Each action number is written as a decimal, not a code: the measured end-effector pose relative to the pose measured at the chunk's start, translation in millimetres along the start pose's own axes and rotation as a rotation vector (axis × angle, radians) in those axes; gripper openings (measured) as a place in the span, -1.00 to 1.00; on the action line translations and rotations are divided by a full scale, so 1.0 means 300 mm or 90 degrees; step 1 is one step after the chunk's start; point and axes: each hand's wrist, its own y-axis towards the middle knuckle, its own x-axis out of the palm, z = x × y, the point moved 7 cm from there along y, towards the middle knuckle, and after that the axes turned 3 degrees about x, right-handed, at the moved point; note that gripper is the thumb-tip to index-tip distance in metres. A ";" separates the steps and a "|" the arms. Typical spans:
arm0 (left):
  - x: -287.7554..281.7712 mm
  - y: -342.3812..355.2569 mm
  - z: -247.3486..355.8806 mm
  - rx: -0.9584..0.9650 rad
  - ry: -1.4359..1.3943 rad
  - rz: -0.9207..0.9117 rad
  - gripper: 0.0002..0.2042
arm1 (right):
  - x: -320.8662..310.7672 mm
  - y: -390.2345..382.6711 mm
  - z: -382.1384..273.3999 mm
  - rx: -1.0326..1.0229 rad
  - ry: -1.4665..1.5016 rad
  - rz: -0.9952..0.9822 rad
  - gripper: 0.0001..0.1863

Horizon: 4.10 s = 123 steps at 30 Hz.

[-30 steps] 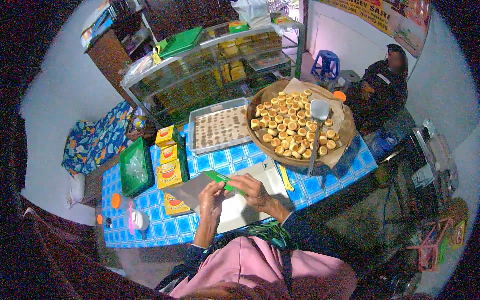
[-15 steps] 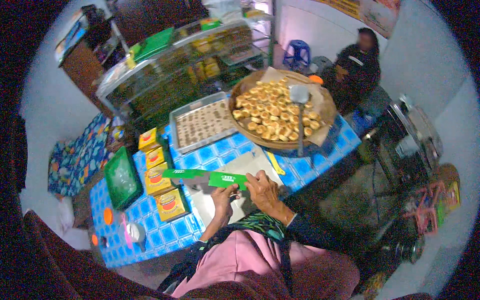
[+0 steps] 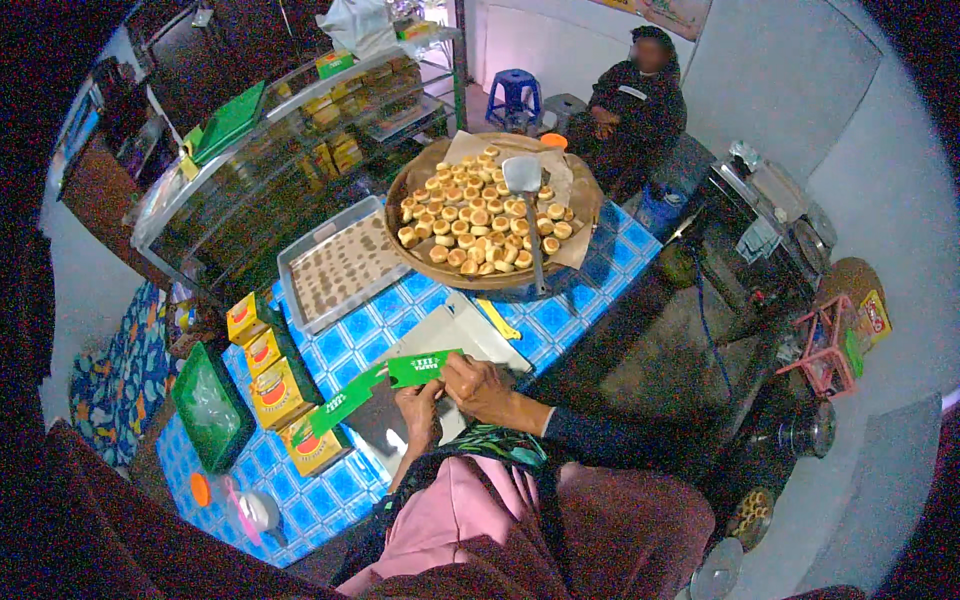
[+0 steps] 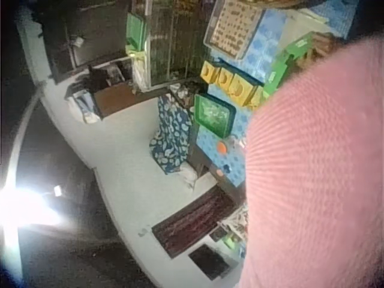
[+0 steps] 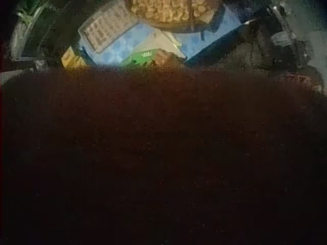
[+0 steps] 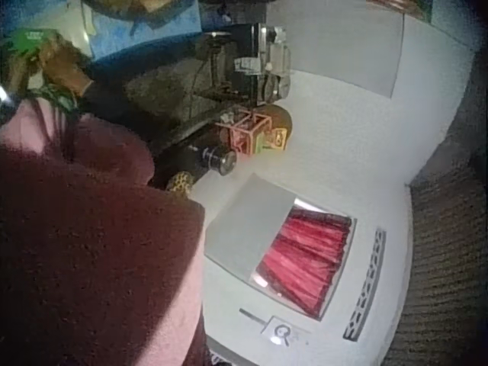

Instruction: The person folds and assembles cardboard boxes by hand on a table in a bakery production area.

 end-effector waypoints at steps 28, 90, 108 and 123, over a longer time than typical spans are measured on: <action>-0.043 -0.003 0.058 -0.028 0.197 0.051 -0.93 | 0.097 0.055 0.021 -0.042 0.049 -0.038 -0.86; -0.279 -0.023 0.096 -0.061 -0.022 0.140 -0.89 | 0.070 -0.039 0.381 0.396 0.170 -0.052 -0.66; -0.216 -0.028 0.098 -0.036 -0.093 0.169 -0.93 | 0.009 0.064 -0.048 0.153 0.106 -0.195 -0.69; -0.229 -0.075 0.062 0.044 0.029 0.145 -0.90 | 0.051 0.094 -0.164 -0.003 -0.166 -0.399 -0.72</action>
